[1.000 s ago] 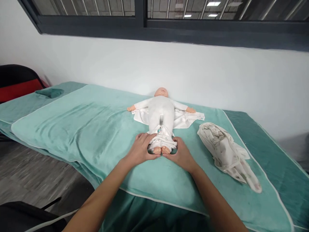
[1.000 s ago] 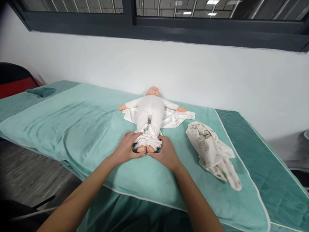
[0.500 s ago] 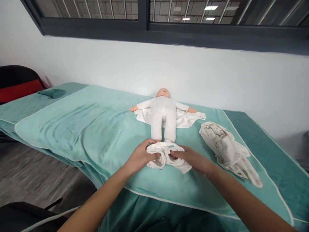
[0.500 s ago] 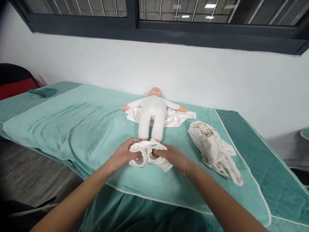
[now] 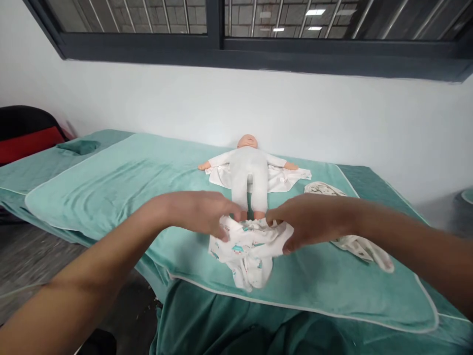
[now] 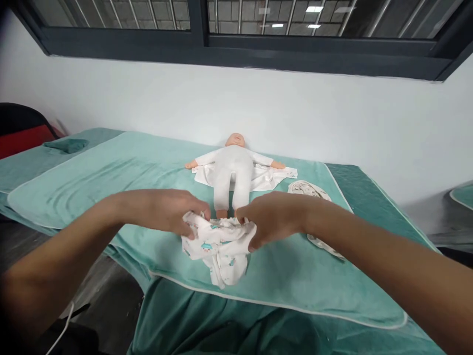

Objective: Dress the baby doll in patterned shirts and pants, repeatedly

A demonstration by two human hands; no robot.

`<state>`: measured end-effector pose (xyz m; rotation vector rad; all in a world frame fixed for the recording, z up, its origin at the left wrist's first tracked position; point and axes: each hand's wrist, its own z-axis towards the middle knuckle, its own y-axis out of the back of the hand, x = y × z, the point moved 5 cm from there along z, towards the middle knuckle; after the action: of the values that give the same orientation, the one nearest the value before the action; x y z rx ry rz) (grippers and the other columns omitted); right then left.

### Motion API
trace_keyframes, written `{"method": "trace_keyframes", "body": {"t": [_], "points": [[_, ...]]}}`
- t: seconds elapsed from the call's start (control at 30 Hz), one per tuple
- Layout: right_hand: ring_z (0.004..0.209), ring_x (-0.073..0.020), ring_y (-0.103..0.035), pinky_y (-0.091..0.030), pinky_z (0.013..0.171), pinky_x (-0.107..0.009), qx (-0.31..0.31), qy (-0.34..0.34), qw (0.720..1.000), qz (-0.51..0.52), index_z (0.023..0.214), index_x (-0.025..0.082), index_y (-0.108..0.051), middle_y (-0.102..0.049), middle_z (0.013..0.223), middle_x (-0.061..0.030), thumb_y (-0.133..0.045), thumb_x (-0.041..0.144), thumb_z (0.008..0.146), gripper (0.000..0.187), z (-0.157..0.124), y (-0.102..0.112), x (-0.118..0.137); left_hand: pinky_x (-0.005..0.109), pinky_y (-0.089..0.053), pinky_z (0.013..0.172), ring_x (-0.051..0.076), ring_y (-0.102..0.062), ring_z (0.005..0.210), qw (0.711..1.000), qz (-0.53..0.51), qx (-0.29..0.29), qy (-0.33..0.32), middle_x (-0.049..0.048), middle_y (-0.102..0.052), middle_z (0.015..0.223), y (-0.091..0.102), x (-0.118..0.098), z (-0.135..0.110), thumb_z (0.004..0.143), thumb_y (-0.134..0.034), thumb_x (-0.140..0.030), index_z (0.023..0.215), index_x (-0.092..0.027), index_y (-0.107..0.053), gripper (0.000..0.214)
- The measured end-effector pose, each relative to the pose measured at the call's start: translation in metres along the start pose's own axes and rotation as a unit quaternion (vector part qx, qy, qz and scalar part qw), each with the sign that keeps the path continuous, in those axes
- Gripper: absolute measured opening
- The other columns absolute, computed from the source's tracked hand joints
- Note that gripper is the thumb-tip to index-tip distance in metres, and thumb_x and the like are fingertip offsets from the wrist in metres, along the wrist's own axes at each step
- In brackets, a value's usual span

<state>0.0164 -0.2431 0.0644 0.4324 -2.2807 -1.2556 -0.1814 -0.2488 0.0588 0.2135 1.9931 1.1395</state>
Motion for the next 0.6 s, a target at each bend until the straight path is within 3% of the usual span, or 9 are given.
{"method": "trace_keyframes", "body": {"t": [0.07,0.13,0.27,0.33,0.43,0.5,0.6], "points": [[0.059,-0.0164,-0.051,-0.029,0.061,-0.03,-0.085,0.028,0.996,-0.007,0.076,0.025,-0.07,-0.061,0.066,0.0014,-0.076,0.025,0.072,0.008,0.0,0.018,0.016,0.029,-0.038,0.063,0.02,-0.06,0.069,0.992,0.052,-0.111,-0.03,-0.0018,-0.069,0.076,0.018,-0.018,0.002,0.076,-0.067,-0.017,0.08,-0.028,-0.072,0.012],[0.058,-0.0142,-0.047,-0.028,0.06,-0.029,-0.182,0.07,0.98,0.047,0.074,0.024,-0.067,-0.059,0.065,0.0029,-0.069,0.018,0.076,0.007,-0.002,0.037,0.028,0.028,-0.037,0.062,0.018,-0.057,0.065,0.973,0.053,-0.215,-0.065,-0.0016,-0.063,0.069,0.034,-0.032,0.001,0.075,-0.066,-0.011,0.071,-0.024,-0.066,0.013],[0.061,-0.0118,-0.051,-0.034,0.057,-0.025,-0.301,0.136,0.908,0.259,0.077,0.021,-0.063,-0.06,0.069,0.0038,-0.076,0.023,0.074,0.014,-0.009,0.068,0.032,0.028,-0.047,0.07,0.019,-0.062,0.075,0.913,-0.138,-0.368,-0.111,-0.0006,-0.059,0.072,0.064,-0.032,-0.005,0.071,-0.075,-0.012,0.076,-0.019,-0.063,0.015],[0.059,-0.0107,-0.053,-0.037,0.055,-0.023,-0.329,0.179,0.857,0.354,0.078,0.02,-0.06,-0.06,0.068,0.0046,-0.078,0.024,0.074,0.019,-0.012,0.078,0.031,0.031,-0.053,0.074,0.023,-0.067,0.085,0.88,-0.249,-0.38,-0.139,0.0019,-0.063,0.078,0.072,-0.022,-0.004,0.068,-0.083,-0.017,0.084,-0.017,-0.064,0.025],[0.058,-0.0093,-0.055,-0.039,0.054,-0.021,-0.355,0.238,0.799,0.422,0.08,0.02,-0.059,-0.059,0.068,0.0066,-0.077,0.019,0.074,0.02,-0.014,0.086,0.034,0.036,-0.058,0.071,0.027,-0.072,0.087,0.863,-0.309,-0.359,-0.174,0.0038,-0.066,0.08,0.078,-0.01,0.001,0.063,-0.091,-0.035,0.087,-0.017,-0.064,0.04],[0.058,-0.0078,-0.056,-0.04,0.054,-0.02,-0.36,0.265,0.786,0.427,0.08,0.019,-0.059,-0.059,0.068,0.0076,-0.079,0.019,0.075,0.021,-0.015,0.089,0.038,0.036,-0.059,0.064,0.027,-0.073,0.078,0.862,-0.317,-0.353,-0.181,0.0032,-0.066,0.075,0.079,-0.007,0.006,0.065,-0.087,-0.051,0.083,-0.018,-0.064,0.044],[0.057,-0.0054,-0.054,-0.039,0.052,-0.017,-0.355,0.276,0.808,0.381,0.077,0.017,-0.062,-0.059,0.066,0.0085,-0.086,0.023,0.071,0.025,-0.019,0.094,0.044,0.031,-0.053,0.05,0.024,-0.071,0.064,0.859,-0.35,-0.322,-0.191,0.0014,-0.062,0.067,0.079,-0.008,0.013,0.064,-0.082,-0.065,0.078,-0.02,-0.062,0.051]]}}
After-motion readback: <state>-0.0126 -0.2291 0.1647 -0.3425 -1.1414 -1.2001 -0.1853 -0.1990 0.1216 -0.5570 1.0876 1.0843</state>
